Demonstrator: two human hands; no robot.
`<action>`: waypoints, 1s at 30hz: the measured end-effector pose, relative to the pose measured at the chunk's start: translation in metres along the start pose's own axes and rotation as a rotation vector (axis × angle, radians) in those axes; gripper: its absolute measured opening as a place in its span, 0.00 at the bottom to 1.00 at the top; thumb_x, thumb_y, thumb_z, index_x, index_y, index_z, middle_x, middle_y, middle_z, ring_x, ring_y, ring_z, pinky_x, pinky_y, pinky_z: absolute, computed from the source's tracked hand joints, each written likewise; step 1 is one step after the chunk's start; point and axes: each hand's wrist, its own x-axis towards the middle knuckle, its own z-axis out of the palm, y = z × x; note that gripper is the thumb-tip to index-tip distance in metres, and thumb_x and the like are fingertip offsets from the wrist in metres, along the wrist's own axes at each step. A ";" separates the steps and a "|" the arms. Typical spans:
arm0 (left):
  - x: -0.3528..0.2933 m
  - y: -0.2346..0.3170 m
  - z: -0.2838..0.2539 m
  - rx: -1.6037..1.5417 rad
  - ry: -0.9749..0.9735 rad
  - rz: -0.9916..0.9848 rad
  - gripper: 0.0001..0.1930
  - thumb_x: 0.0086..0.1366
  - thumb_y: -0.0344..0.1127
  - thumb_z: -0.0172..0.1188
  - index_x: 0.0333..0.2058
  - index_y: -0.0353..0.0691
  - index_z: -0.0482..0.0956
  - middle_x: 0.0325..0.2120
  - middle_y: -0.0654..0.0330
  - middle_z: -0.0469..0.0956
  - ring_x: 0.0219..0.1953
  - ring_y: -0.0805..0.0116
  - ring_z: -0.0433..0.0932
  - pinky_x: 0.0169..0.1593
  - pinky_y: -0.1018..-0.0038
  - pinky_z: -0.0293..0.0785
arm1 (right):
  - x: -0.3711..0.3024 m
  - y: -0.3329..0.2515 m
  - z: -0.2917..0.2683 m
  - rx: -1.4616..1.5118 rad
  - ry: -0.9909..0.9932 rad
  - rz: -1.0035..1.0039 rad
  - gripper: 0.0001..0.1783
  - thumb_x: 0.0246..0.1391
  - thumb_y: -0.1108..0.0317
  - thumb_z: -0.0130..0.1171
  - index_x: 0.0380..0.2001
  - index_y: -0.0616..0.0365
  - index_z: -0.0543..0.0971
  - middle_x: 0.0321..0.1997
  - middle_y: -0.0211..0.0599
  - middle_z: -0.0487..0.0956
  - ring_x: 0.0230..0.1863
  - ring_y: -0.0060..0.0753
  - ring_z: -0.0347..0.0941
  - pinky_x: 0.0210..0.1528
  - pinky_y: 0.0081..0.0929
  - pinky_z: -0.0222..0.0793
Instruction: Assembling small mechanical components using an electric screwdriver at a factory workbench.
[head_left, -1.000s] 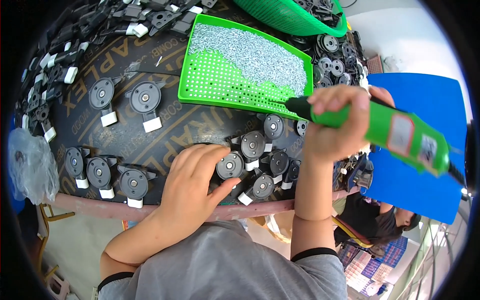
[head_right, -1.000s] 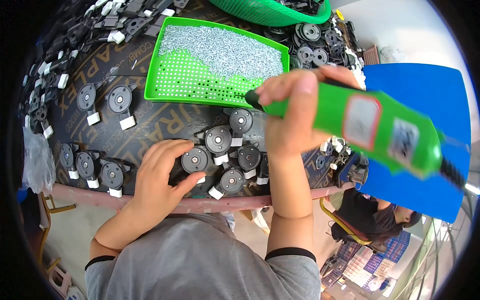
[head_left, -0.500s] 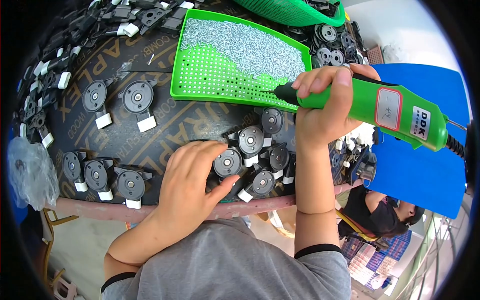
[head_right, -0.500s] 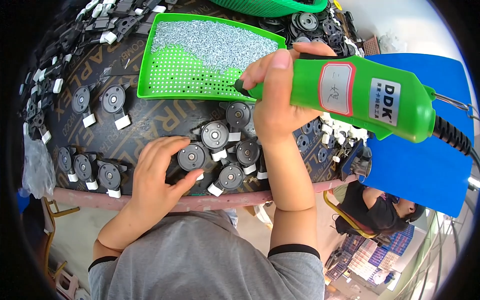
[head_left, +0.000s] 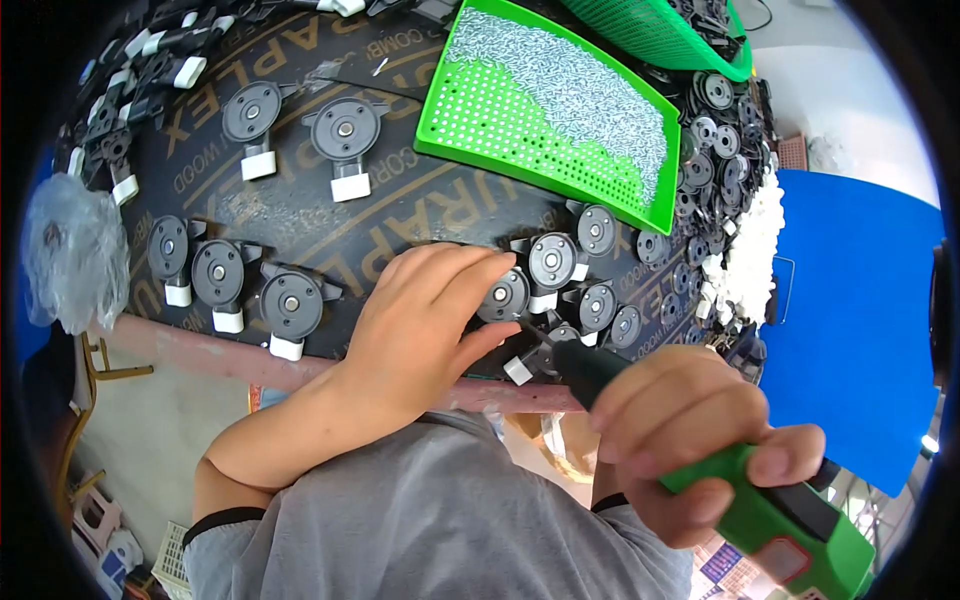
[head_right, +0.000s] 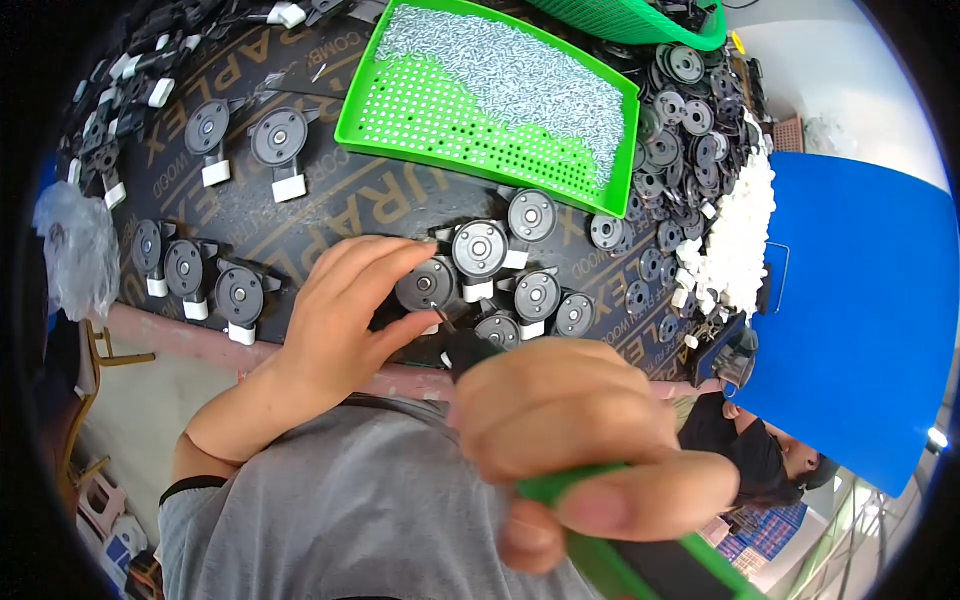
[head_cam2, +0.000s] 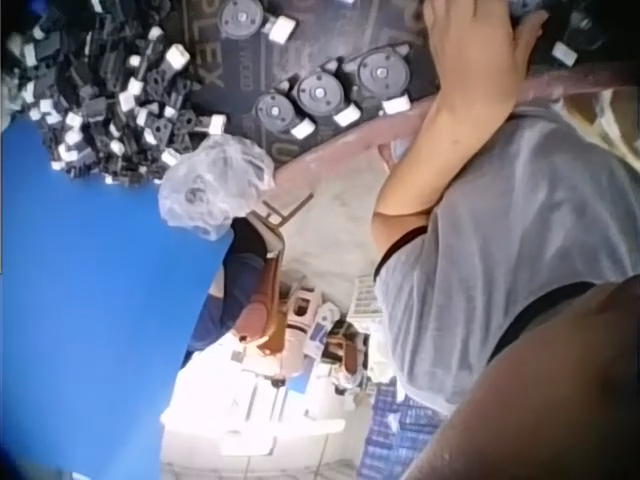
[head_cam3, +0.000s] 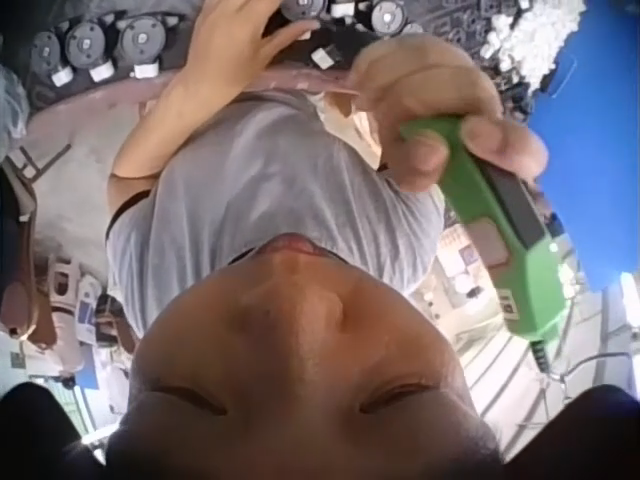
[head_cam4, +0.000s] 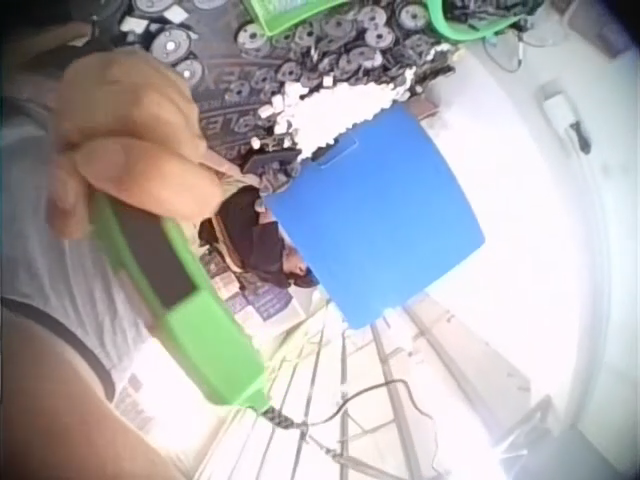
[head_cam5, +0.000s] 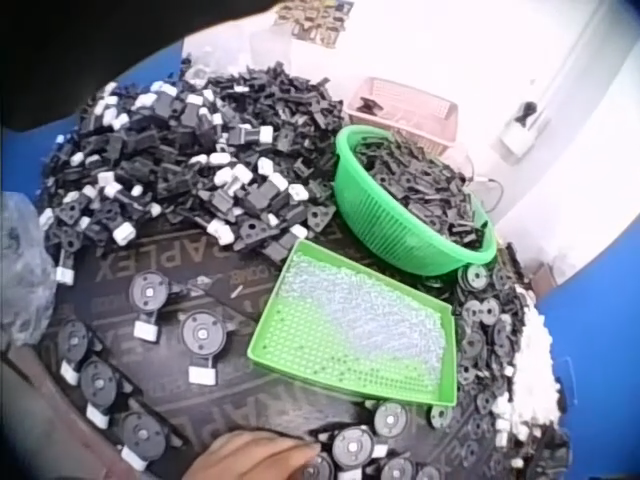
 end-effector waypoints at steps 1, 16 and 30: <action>0.000 -0.001 0.001 -0.011 0.018 0.012 0.28 0.51 0.33 0.70 0.52 0.37 0.73 0.47 0.55 0.76 0.49 0.52 0.73 0.53 0.61 0.69 | -0.001 0.001 0.002 -0.007 -0.042 0.035 0.17 0.64 0.68 0.51 0.50 0.55 0.58 0.21 0.35 0.70 0.16 0.30 0.70 0.20 0.29 0.74; -0.001 0.001 -0.002 -0.042 0.036 -0.013 0.27 0.51 0.33 0.70 0.50 0.38 0.74 0.44 0.54 0.75 0.47 0.51 0.73 0.53 0.60 0.69 | -0.006 0.012 0.011 -0.056 -0.050 0.175 0.14 0.63 0.66 0.55 0.42 0.51 0.59 0.21 0.34 0.71 0.15 0.28 0.68 0.20 0.30 0.72; -0.026 0.030 -0.070 0.561 -0.091 -0.003 0.33 0.52 0.35 0.67 0.59 0.36 0.70 0.62 0.56 0.66 0.66 0.51 0.61 0.66 0.43 0.52 | 0.034 0.001 -0.049 -0.091 0.367 -0.047 0.34 0.63 0.43 0.45 0.59 0.62 0.65 0.30 0.43 0.73 0.38 0.46 0.72 0.47 0.50 0.75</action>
